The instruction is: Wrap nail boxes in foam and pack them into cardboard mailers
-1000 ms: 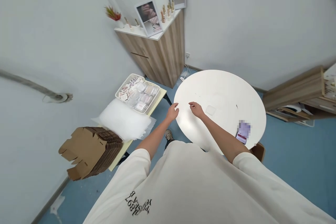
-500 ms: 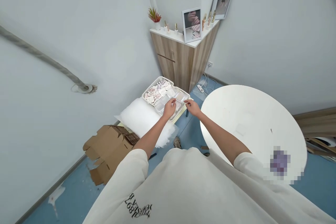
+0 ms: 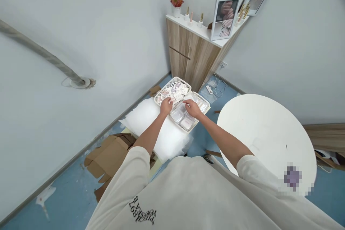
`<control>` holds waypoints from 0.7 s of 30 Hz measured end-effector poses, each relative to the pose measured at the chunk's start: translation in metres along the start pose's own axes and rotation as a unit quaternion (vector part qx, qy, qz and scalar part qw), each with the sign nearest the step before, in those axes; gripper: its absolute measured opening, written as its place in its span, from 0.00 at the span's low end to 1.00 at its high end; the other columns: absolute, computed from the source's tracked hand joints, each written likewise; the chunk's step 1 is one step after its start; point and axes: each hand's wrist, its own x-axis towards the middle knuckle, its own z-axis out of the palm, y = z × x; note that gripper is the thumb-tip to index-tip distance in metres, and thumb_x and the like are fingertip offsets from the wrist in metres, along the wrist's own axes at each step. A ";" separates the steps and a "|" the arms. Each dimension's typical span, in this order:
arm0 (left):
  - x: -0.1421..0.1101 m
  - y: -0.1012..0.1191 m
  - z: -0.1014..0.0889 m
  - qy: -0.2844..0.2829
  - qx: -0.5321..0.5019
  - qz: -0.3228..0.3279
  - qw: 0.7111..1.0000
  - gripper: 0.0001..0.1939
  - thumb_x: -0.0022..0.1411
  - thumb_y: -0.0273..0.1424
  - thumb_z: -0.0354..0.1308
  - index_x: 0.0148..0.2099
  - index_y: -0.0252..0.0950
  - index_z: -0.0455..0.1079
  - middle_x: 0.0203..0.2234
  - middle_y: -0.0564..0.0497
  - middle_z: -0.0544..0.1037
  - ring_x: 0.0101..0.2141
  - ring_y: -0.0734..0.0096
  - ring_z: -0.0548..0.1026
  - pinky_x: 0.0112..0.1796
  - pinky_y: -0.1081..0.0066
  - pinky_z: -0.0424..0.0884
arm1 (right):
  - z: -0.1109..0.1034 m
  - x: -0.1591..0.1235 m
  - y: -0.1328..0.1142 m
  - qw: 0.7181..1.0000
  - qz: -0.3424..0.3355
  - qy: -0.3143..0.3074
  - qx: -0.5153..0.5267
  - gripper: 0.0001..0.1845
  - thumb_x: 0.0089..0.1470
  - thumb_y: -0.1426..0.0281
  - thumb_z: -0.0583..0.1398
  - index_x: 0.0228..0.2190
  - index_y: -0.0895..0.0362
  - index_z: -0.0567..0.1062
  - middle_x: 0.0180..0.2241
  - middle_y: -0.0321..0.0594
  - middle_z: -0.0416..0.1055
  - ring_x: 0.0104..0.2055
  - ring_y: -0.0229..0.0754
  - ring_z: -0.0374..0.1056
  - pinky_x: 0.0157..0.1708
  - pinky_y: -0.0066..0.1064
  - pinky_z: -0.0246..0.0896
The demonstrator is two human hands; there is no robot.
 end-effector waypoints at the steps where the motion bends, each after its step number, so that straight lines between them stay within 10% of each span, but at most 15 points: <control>1: 0.008 -0.002 0.003 -0.006 0.010 -0.001 1.000 0.14 0.65 0.27 0.58 0.52 0.36 0.75 0.50 0.43 0.80 0.49 0.59 0.78 0.53 0.64 0.70 | 0.000 0.004 -0.001 1.000 -0.003 0.003 -0.001 0.19 0.60 0.75 0.53 0.48 0.54 0.78 0.51 0.44 0.74 0.53 0.45 0.69 0.58 0.39 0.61; 14: 0.072 0.020 0.046 -0.044 0.152 -0.083 0.984 0.13 0.66 0.29 0.58 0.53 0.39 0.68 0.44 0.42 0.80 0.50 0.53 0.76 0.52 0.60 0.63 | -0.015 0.026 0.023 0.998 -0.024 0.061 -0.018 0.19 0.61 0.74 0.52 0.46 0.53 0.79 0.49 0.44 0.75 0.53 0.48 0.69 0.57 0.43 0.62; 21: 0.072 0.026 0.033 -0.007 0.067 -0.106 0.992 0.09 0.64 0.26 0.57 0.46 0.41 0.69 0.36 0.49 0.80 0.42 0.59 0.77 0.43 0.66 0.65 | -0.019 0.021 0.036 0.998 -0.004 0.061 -0.011 0.18 0.61 0.74 0.52 0.46 0.53 0.79 0.49 0.44 0.75 0.53 0.48 0.69 0.57 0.43 0.62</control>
